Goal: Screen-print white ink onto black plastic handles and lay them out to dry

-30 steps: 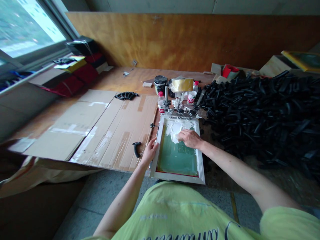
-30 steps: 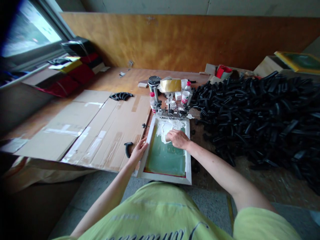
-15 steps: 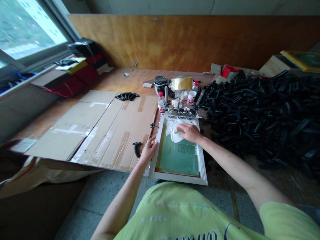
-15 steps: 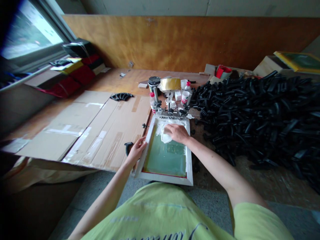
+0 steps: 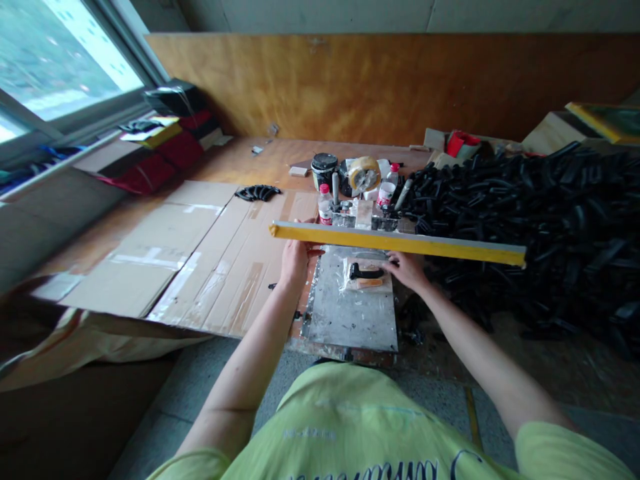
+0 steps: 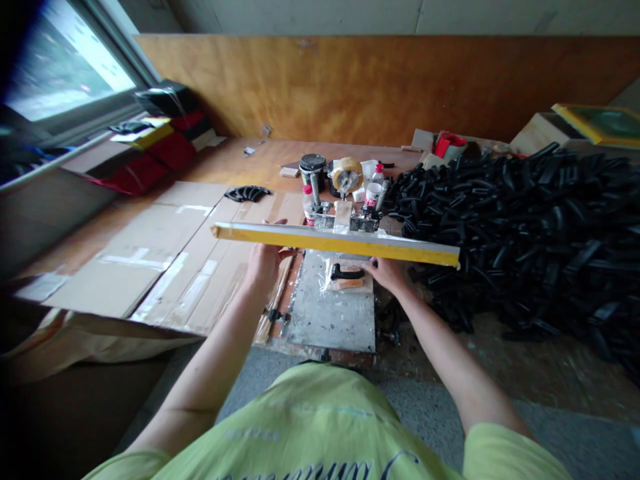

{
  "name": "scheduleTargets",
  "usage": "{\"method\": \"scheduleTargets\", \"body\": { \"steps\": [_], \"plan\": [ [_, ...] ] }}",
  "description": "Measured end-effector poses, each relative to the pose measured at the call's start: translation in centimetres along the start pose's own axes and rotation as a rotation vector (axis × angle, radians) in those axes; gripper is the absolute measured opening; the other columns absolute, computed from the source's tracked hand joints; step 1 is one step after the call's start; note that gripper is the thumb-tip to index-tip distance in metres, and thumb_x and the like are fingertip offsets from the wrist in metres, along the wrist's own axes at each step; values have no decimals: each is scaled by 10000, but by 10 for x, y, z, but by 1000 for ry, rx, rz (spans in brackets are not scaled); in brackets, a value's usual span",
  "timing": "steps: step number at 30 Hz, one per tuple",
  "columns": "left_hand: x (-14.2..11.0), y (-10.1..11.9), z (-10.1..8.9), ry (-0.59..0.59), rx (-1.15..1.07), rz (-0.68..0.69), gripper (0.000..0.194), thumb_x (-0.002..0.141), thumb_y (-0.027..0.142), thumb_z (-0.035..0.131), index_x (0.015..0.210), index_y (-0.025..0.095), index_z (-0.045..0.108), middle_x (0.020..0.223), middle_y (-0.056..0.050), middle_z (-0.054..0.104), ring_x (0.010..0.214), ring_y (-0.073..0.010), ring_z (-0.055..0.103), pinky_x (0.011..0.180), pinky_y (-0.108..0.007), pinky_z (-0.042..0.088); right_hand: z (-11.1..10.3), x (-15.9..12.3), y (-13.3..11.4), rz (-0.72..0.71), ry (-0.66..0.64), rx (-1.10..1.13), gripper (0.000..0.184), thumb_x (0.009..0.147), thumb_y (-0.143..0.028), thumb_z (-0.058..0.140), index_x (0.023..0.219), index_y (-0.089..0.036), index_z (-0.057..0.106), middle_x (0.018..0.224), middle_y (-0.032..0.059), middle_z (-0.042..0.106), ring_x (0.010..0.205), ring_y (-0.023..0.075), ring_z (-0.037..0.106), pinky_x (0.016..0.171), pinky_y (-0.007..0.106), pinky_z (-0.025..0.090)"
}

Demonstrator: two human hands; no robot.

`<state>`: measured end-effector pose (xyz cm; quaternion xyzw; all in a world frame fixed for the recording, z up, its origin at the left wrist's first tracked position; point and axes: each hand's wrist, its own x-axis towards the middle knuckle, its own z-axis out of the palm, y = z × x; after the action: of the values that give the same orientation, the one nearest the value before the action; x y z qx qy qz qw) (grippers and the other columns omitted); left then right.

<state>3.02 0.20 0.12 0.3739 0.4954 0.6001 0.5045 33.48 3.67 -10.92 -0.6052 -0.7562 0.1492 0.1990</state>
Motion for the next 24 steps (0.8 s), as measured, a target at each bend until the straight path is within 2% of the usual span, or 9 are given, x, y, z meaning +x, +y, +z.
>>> {"method": "scheduleTargets", "body": {
  "steps": [2,6,8,10,12,16,18,21,24],
  "plan": [
    [-16,-22,3,1,6,-88,561,859,644,449,1154,184,574,957,-82,691,738,-142,651,586,-230,514,20,-18,-22,-177,-93,-60,286,812,-287,674,1088,-221,633,1037,80,645,999,243,564,876,376,440],
    [-70,-79,9,-268,72,-570,641,793,673,539,1197,176,554,1063,-155,696,814,-225,686,572,-286,532,39,-47,-82,-180,-7,-128,143,886,-288,590,995,-221,656,961,93,612,1008,256,522,900,394,426],
    [-90,-100,4,-260,42,-672,625,786,683,534,1164,187,564,1075,-154,695,867,-246,693,592,-303,541,43,-59,-105,-331,-35,-73,159,917,-286,542,1014,-233,657,955,79,617,1001,237,523,902,372,426],
    [-95,-113,-16,-179,62,-664,581,784,681,526,1075,182,580,995,-135,711,826,-233,701,573,-283,524,44,-63,-105,-520,-121,-17,193,938,-264,501,1052,-263,657,968,45,639,998,211,535,909,354,428],
    [-87,-119,-56,-79,197,-617,553,783,682,502,982,172,576,885,-113,723,710,-210,696,529,-262,490,37,-58,-76,-506,-135,-42,233,940,-217,470,1062,-267,663,970,35,663,996,204,546,899,350,434],
    [-58,-128,-163,207,622,-608,570,831,659,327,728,157,576,662,-125,688,580,-217,651,508,-295,475,8,-39,41,98,-74,-409,259,829,-67,488,977,-157,680,968,159,673,995,262,558,860,379,432],
    [-50,-132,-201,207,840,-691,569,857,598,262,615,177,557,591,-135,655,548,-235,636,502,-323,475,-3,-38,90,237,-134,-511,271,787,-38,494,963,-138,674,948,176,682,1020,286,557,896,418,407],
    [-47,-132,-219,109,1035,-769,565,859,571,262,537,200,543,458,-132,565,472,-273,597,482,-369,450,-6,-46,120,236,-138,-544,286,777,-24,474,943,-162,662,956,143,696,1055,280,546,995,482,319],
    [-45,-120,-209,70,1102,-694,470,820,573,395,642,194,607,422,-84,527,462,-270,589,514,-366,449,2,-52,103,210,-29,-470,257,832,-93,484,1019,-176,640,982,127,692,1009,263,565,970,461,338]
  ]
}}
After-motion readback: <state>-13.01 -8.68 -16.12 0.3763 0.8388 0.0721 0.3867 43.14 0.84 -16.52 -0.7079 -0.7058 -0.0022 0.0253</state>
